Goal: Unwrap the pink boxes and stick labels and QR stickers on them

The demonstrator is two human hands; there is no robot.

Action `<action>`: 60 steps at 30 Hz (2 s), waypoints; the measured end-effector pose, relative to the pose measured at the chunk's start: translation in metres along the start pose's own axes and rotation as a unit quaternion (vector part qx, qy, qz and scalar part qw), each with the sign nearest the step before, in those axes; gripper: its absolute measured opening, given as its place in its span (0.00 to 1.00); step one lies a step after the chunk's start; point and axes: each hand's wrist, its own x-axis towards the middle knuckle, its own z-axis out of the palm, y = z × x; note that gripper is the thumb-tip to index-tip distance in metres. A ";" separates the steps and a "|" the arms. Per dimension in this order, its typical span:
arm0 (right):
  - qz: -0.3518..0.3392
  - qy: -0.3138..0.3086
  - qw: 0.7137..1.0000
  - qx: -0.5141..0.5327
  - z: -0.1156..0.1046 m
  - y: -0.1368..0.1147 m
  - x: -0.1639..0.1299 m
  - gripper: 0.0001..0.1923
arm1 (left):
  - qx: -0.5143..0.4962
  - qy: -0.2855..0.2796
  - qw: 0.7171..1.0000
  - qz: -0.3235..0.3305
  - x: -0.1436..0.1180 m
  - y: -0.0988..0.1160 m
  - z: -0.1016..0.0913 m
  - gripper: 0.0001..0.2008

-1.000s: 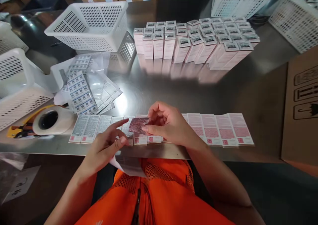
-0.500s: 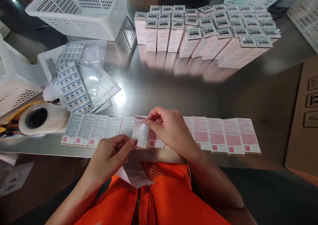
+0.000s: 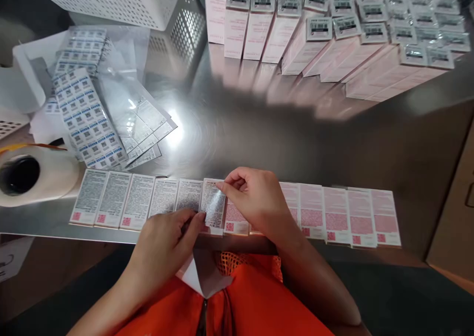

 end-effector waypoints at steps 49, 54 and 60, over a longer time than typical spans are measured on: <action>-0.025 0.051 0.997 -0.045 0.005 -0.001 -0.001 0.12 | 0.071 -0.009 0.997 -0.019 0.007 0.007 -0.005 0.20; -0.097 0.012 0.985 -0.143 0.004 0.003 -0.009 0.21 | 0.050 0.007 0.998 -0.028 0.006 0.007 -0.005 0.21; -0.198 -0.030 0.969 -0.147 0.000 0.010 -0.023 0.22 | 0.042 0.024 0.998 -0.035 0.005 0.010 -0.004 0.21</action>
